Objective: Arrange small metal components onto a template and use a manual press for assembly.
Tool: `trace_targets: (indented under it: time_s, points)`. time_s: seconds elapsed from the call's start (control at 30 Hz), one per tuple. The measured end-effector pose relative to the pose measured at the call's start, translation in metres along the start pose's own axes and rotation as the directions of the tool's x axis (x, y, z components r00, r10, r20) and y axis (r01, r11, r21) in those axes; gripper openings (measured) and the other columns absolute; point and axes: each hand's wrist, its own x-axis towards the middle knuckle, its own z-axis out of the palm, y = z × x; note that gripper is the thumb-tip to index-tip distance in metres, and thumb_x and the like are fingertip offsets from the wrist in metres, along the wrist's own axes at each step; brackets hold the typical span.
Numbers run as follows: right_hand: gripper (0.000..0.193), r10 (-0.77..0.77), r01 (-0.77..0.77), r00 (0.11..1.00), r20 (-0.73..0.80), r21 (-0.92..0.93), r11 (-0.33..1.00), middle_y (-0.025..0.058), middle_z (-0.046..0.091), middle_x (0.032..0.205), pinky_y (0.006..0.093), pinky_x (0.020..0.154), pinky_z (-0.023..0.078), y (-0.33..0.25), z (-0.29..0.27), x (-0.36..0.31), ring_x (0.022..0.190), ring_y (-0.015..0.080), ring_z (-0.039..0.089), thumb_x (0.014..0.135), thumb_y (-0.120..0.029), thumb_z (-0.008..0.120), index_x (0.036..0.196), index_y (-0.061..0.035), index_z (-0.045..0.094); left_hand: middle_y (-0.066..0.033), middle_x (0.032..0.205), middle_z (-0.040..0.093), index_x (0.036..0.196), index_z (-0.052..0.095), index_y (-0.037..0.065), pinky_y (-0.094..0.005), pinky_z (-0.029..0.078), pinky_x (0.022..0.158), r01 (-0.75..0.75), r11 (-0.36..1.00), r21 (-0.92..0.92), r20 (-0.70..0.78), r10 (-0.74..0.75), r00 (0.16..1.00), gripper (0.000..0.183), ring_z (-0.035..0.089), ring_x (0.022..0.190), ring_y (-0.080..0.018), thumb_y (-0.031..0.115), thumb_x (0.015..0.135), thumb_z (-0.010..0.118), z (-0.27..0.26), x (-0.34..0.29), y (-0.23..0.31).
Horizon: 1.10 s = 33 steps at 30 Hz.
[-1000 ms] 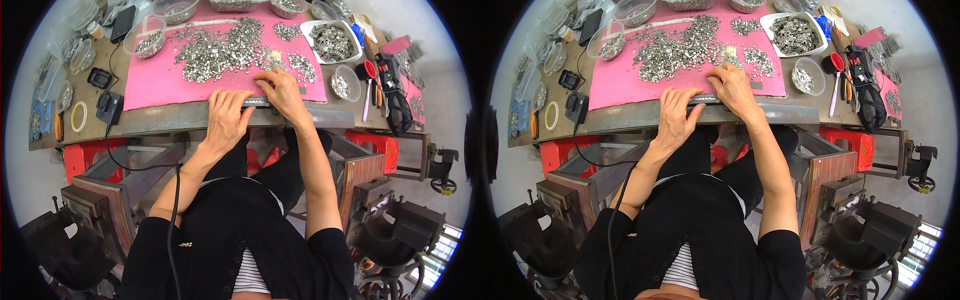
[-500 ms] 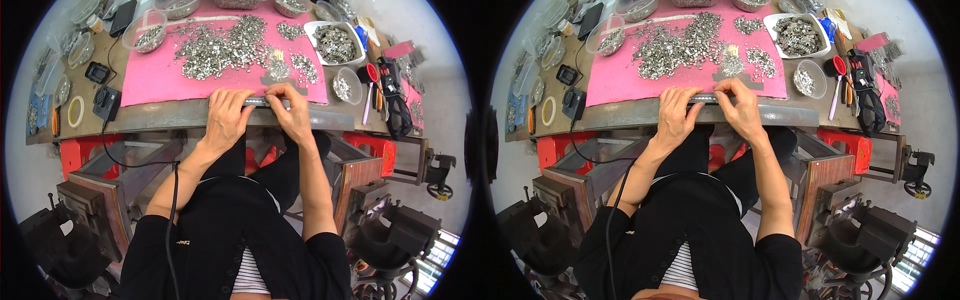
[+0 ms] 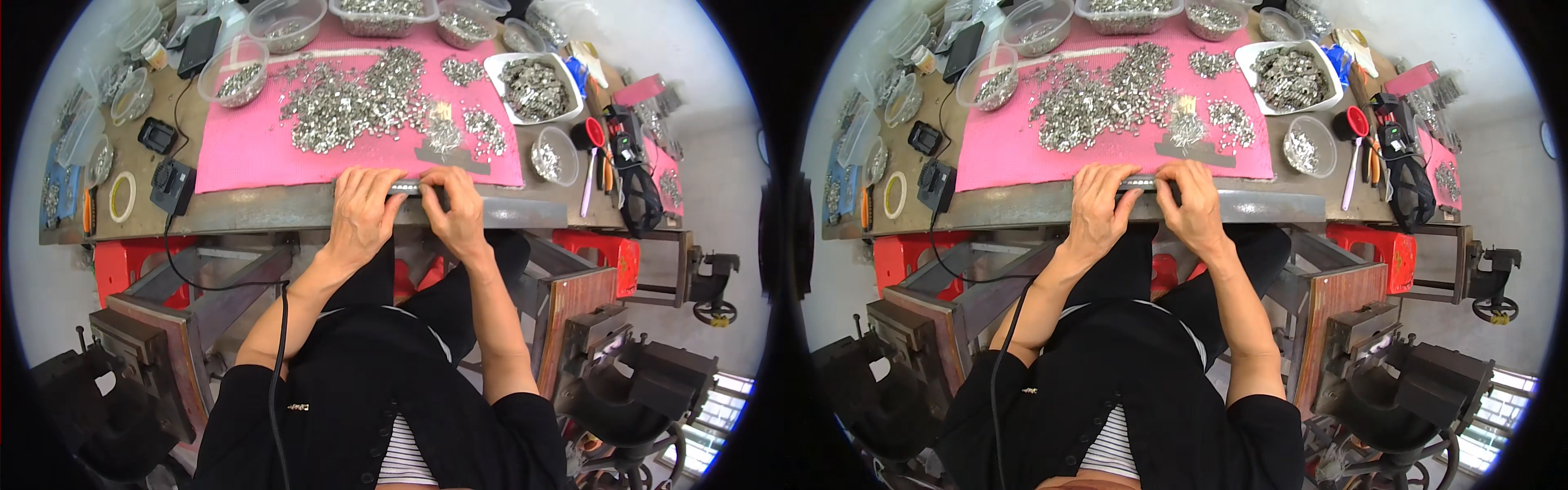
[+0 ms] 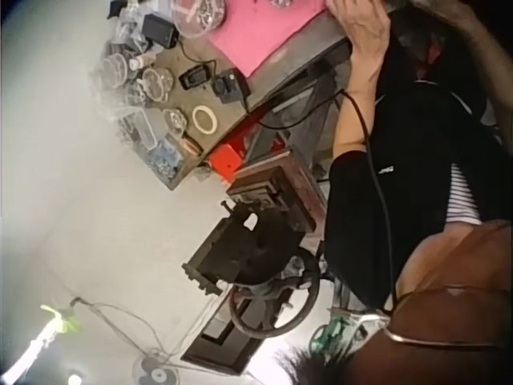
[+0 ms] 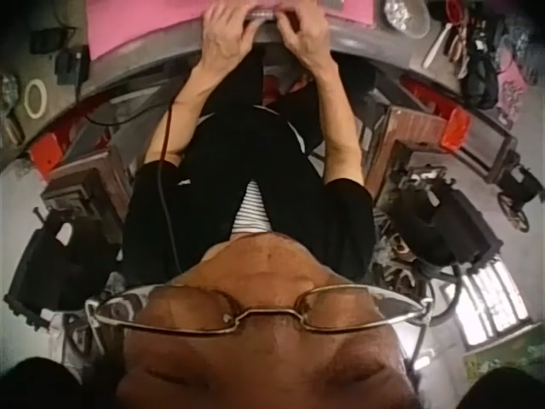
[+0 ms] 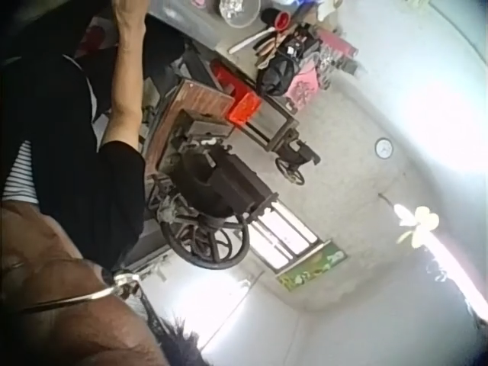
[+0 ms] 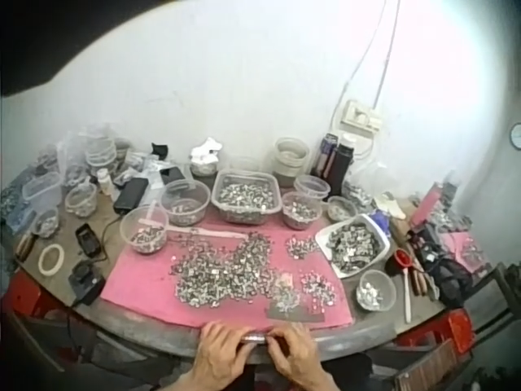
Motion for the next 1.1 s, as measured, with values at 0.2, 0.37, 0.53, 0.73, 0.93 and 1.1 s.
trace_targets:
  time_s: [0.2,0.37,0.53,0.73,0.93,1.1]
  points:
    - [0.021,-0.185,0.198,0.979,0.088,-0.166,0.966,0.0089,0.066,0.101,0.0390,0.080,0.045,0.001,-0.006,-0.003,0.090,0.0262,0.063,0.079,-0.001,0.073,0.097,-0.0036,0.064,-0.0113,0.107,0.066,0.118,0.063,0.003,-0.0452,0.042,0.094,-0.014,1.000,0.010,0.002,0.014,1.000,0.038,0.060,0.101,-0.0320,0.005,0.082,0.074,-0.004,0.000,0.002]
    - [0.006,-0.102,0.109,0.989,0.110,-0.052,0.993,0.0083,0.069,0.087,0.0394,0.082,0.047,0.017,-0.021,0.018,0.083,0.0271,0.066,0.088,-0.005,0.070,0.094,-0.0052,0.067,-0.0113,0.107,0.066,0.120,0.062,0.004,-0.0472,0.042,0.099,-0.021,1.000,0.022,0.002,0.021,1.000,0.039,0.061,0.102,-0.0312,0.006,0.082,0.074,-0.005,0.000,0.002]
    - [0.014,0.135,-0.150,0.986,-0.095,-0.177,0.973,0.0159,0.070,0.092,0.0392,0.074,0.053,0.095,-0.025,0.089,0.080,0.0310,0.067,0.091,-0.009,0.070,0.101,0.0000,0.071,-0.0112,0.108,0.066,0.120,0.061,0.004,-0.0485,0.041,0.101,-0.014,1.000,0.016,0.004,0.014,1.000,0.039,0.061,0.103,-0.0308,0.006,0.083,0.074,-0.003,-0.001,0.001]
    - [0.017,0.228,-0.255,0.967,-0.114,-0.389,0.885,0.0172,0.068,0.089,0.0460,0.082,0.052,0.152,-0.008,0.120,0.084,0.0359,0.067,0.087,-0.016,0.073,0.098,-0.0027,0.072,-0.0118,0.108,0.066,0.120,0.062,0.003,-0.0486,0.041,0.101,-0.009,1.000,0.013,0.014,0.009,1.000,0.038,0.061,0.103,-0.0311,0.007,0.084,0.074,-0.002,-0.002,0.001]
    - [0.016,0.298,-0.320,0.947,-0.123,-0.271,0.908,0.0157,0.070,0.084,0.0385,0.074,0.055,0.165,-0.016,0.119,0.076,0.0296,0.070,0.087,-0.016,0.075,0.096,-0.0019,0.075,-0.0123,0.108,0.066,0.119,0.063,0.003,-0.0491,0.041,0.102,-0.014,1.000,0.027,0.014,0.014,1.000,0.037,0.061,0.103,-0.0316,0.007,0.083,0.074,-0.001,-0.002,-0.001]
    - [0.014,0.218,-0.244,0.970,-0.110,-0.384,0.891,0.0212,0.067,0.089,0.0458,0.080,0.053,0.156,-0.010,0.120,0.084,0.0372,0.067,0.085,-0.016,0.074,0.089,-0.0025,0.074,-0.0125,0.109,0.067,0.116,0.066,0.005,-0.0484,0.041,0.100,-0.002,1.000,0.031,0.006,0.002,1.000,0.033,0.061,0.104,-0.0335,0.009,0.084,0.075,0.000,-0.001,0.000]
